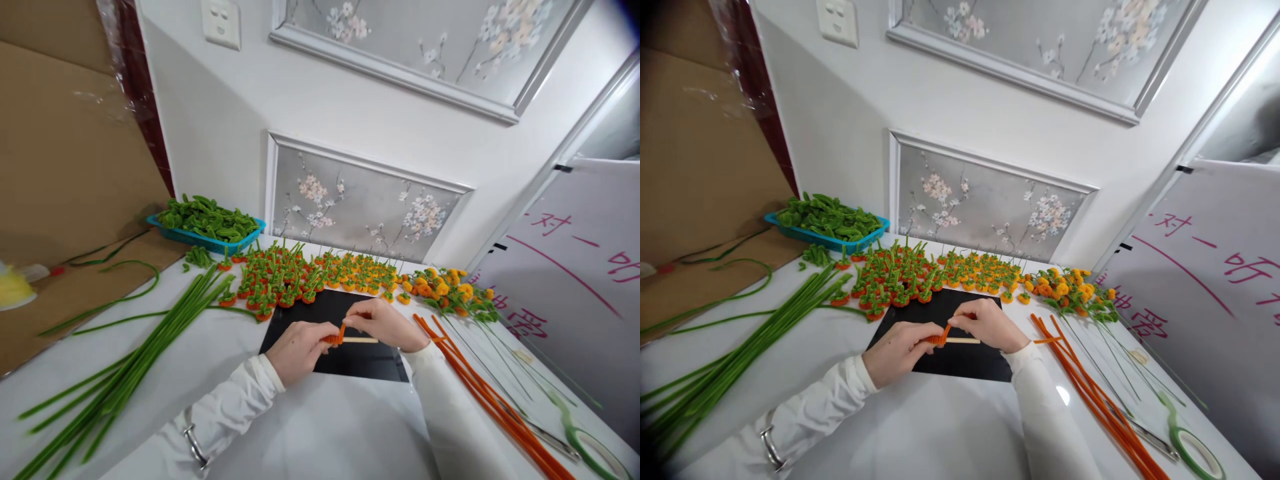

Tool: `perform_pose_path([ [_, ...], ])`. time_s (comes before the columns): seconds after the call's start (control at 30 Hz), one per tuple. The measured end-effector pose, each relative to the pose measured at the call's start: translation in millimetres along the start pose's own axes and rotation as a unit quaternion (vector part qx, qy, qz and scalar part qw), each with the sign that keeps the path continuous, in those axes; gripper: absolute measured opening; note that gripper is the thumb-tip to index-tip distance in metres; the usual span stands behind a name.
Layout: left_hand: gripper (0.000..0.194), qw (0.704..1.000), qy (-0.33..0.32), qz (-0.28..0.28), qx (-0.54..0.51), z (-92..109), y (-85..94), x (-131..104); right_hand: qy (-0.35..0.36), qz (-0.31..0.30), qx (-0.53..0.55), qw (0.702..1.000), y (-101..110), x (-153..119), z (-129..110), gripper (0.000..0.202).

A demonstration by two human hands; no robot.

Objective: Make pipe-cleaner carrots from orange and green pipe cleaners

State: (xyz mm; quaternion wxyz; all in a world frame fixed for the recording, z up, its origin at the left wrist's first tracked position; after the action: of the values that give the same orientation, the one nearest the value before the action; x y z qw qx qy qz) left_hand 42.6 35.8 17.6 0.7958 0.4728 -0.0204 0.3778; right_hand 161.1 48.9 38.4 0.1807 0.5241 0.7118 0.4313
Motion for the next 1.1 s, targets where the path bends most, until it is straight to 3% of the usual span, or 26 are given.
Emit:
perform_pose_path([
  [0.2,0.019,0.994,0.056,0.025,-0.086,-7.3,5.8,3.6,-0.008,-0.087,0.036,0.996,-22.8,-1.1,15.8,0.025],
  [0.33,0.025,0.991,0.081,0.073,-0.083,-19.6,15.0,5.1,0.007,-0.098,-0.010,0.995,-28.3,-6.1,6.0,0.024],
  [0.43,0.033,0.990,0.097,0.077,-0.066,-26.0,15.2,4.6,0.026,-0.090,-0.040,0.995,-26.5,-10.0,-7.3,0.023],
  [0.67,0.032,0.995,0.072,0.060,-0.024,-27.4,9.0,4.5,0.060,-0.059,-0.109,0.990,-20.9,-14.3,-27.4,0.023],
  [0.83,0.029,0.999,0.040,0.024,0.027,-20.9,4.5,4.1,0.085,0.000,-0.167,0.982,-12.0,-13.7,-40.1,0.022],
  [1.1,0.038,0.995,0.045,-0.051,0.075,-7.4,-4.8,3.0,0.106,0.085,-0.105,0.985,3.5,-5.8,-36.7,0.020],
])
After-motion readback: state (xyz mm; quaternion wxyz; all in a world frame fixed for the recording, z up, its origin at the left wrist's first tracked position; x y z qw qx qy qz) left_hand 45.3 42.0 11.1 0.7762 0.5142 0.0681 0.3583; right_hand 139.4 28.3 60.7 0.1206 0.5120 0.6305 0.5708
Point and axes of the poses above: each hand's wrist, its own x-axis towards the middle knuckle, its own y-axis out of the back of the hand, z = x × y, the point moved 8 cm from there along x, towards the middle knuckle, and after that the axes turned 1 degree about y, right-handed, at the moved point
